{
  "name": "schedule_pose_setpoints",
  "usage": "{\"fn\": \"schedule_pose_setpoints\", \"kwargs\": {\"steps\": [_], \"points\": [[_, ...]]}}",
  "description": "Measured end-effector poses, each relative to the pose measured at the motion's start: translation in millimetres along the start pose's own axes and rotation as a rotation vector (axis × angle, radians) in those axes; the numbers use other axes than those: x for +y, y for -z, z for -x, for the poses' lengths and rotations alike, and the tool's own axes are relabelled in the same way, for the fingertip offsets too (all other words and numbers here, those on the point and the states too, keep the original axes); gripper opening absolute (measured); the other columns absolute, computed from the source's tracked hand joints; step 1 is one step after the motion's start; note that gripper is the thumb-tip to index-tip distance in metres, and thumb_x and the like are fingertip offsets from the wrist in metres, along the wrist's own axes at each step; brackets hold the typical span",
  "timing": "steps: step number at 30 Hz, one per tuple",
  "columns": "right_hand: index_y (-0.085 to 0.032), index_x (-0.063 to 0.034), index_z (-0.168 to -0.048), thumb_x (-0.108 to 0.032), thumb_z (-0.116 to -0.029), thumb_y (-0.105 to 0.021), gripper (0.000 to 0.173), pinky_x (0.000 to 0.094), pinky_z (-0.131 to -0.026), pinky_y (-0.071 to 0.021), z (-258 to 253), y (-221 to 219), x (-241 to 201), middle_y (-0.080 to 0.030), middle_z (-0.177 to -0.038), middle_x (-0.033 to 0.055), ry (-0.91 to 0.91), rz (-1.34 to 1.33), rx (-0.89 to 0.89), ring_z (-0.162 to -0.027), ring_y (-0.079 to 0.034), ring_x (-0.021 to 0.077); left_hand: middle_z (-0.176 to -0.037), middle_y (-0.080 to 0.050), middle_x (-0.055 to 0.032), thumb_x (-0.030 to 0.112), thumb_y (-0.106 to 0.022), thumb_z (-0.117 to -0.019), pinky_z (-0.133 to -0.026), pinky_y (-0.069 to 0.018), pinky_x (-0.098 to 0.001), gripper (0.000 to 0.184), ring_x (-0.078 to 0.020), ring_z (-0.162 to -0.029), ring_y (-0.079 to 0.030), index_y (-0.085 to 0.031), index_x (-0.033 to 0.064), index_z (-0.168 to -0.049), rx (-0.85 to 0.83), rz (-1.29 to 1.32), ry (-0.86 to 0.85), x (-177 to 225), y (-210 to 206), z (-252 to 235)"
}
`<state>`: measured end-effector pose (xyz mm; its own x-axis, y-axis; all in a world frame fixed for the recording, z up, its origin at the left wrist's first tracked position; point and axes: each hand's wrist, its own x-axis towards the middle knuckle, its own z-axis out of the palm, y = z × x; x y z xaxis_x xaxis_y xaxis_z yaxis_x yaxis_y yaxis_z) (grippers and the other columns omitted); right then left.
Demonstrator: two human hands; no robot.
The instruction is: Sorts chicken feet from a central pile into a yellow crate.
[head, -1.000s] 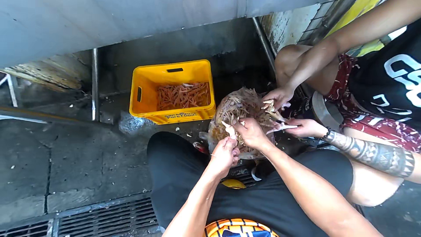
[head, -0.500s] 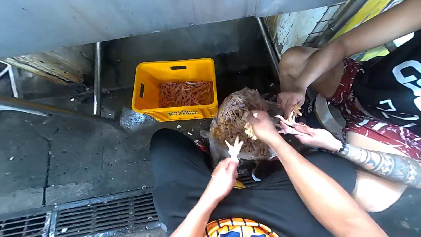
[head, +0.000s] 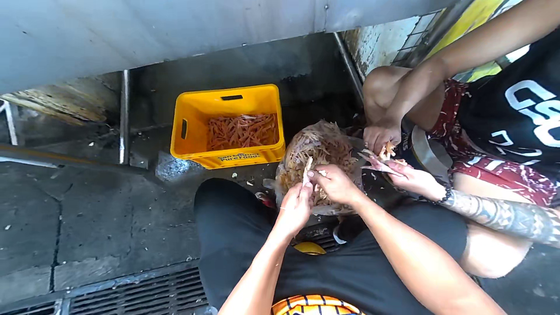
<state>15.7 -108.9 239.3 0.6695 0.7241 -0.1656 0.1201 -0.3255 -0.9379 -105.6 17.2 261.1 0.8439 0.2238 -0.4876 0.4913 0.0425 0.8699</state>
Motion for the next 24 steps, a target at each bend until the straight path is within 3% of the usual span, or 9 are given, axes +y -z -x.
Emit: {"fn": "schedule_pose_setpoints", "kwargs": {"steps": [4,7,10,13,16,18,20,22,24], "points": [[-0.072,-0.0064,-0.091,-0.028,-0.1061,-0.055,0.032,0.0346,-0.07,-0.0523,-7.2,-8.8,4.9,-0.064,-0.076,0.0026,-0.062,-0.052,-0.039,-0.071,-0.06,0.011,-0.058,-0.039,0.003,0.025,-0.031,-0.1122,-0.041,-0.0354,-0.0222,0.033,-0.008,-0.043,-0.036,-0.047,0.0105,-0.087,-0.018,0.35,0.154,1.9,2.9,7.9],[-0.069,-0.0057,-0.115,-0.039,-0.1077,-0.05,0.04,0.0477,-0.074,-0.0593,-15.0,13.8,13.6,-0.07,-0.092,0.0132,-0.261,0.006,0.122,-0.078,-0.068,0.024,-0.056,-0.039,0.0038,0.021,-0.03,-0.1101,-0.04,-0.0348,-0.0213,0.033,-0.0072,-0.042,-0.037,-0.047,0.0114,-0.083,-0.026,0.395,0.151,3.6,4.3,27.4],[-0.065,-0.008,-0.129,-0.044,-0.1079,-0.047,0.046,0.0569,-0.088,-0.0552,-23.2,56.8,12.7,-0.07,-0.11,0.0169,-0.306,0.091,0.286,-0.095,-0.069,0.0314,-0.055,-0.041,0.0034,0.02,-0.031,-0.105,-0.041,-0.0344,-0.0223,0.034,-0.0076,-0.043,-0.038,-0.049,0.0125,-0.077,-0.051,0.379,0.111,-1.4,10.6,57.5],[-0.068,-0.0046,-0.112,-0.035,-0.1095,-0.046,0.037,0.0487,-0.071,-0.0593,-21.2,33.0,3.2,-0.071,-0.091,0.013,-0.224,0.1,0.12,-0.077,-0.07,0.0247,-0.055,-0.04,0.0036,0.021,-0.029,-0.1074,-0.04,-0.0351,-0.0216,0.036,-0.0071,-0.042,-0.038,-0.048,0.0124,-0.077,-0.007,0.398,0.085,-6.5,19.4,48.6],[-0.071,-0.0075,-0.109,-0.028,-0.1088,-0.047,0.031,0.0491,-0.079,-0.0572,-17.0,8.2,6.2,-0.069,-0.093,0.0104,-0.14,0.086,-0.045,-0.085,-0.068,0.0218,-0.06,-0.048,0.0002,0.027,-0.035,-0.1075,-0.045,-0.0419,-0.0288,0.035,-0.0122,-0.048,-0.046,-0.057,0.0086,-0.086,0.145,-0.003,-0.033,-6.3,27.1,25.3],[-0.071,-0.0065,-0.106,-0.029,-0.1086,-0.047,0.033,0.0432,-0.082,-0.0564,-11.7,4.4,2.2,-0.069,-0.093,0.0082,-0.094,0.002,-0.067,-0.087,-0.067,0.0171,-0.07,-0.056,-0.0024,0.035,-0.039,-0.1084,-0.061,-0.0506,-0.0396,0.038,-0.0173,-0.064,-0.058,-0.064,0.0091,-0.096,0.212,-0.416,-0.054,4.5,26.0,13.7],[-0.073,-0.0045,-0.108,-0.034,-0.1069,-0.052,0.036,0.039,-0.086,-0.0573,-5.8,1.6,-2.9,-0.072,-0.097,0.0078,-0.094,-0.095,-0.053,-0.091,-0.068,0.0137,-0.076,-0.06,-0.0043,0.041,-0.039,-0.1083,-0.069,-0.0533,-0.045,0.04,-0.0205,-0.073,-0.063,-0.064,0.0098,-0.102,0.181,-0.647,-0.075,9.3,17.1,7.3],[-0.072,-0.004,-0.102,-0.036,-0.104,-0.059,0.034,0.0369,-0.083,-0.0583,-3.9,-0.2,-4.5,-0.071,-0.09,0.0066,-0.132,-0.133,0.001,-0.085,-0.068,0.0123,-0.079,-0.063,-0.0048,0.042,-0.04,-0.1073,-0.072,-0.0545,-0.046,0.04,-0.0214,-0.076,-0.065,-0.064,0.0109,-0.107,0.122,-0.717,-0.102,9.0,6.5,3.9],[-0.071,-0.0046,-0.097,-0.036,-0.1055,-0.057,0.036,0.0362,-0.075,-0.0569,-4.8,1.0,-0.6,-0.068,-0.082,0.0055,-0.142,-0.137,0.016,-0.077,-0.066,0.0124,-0.08,-0.062,-0.0032,0.039,-0.044,-0.1065,-0.07,-0.0541,-0.0412,0.035,-0.018,-0.074,-0.063,-0.064,0.0109,-0.109,0.074,-0.568,-0.093,7.8,0.4,1.0]]}}
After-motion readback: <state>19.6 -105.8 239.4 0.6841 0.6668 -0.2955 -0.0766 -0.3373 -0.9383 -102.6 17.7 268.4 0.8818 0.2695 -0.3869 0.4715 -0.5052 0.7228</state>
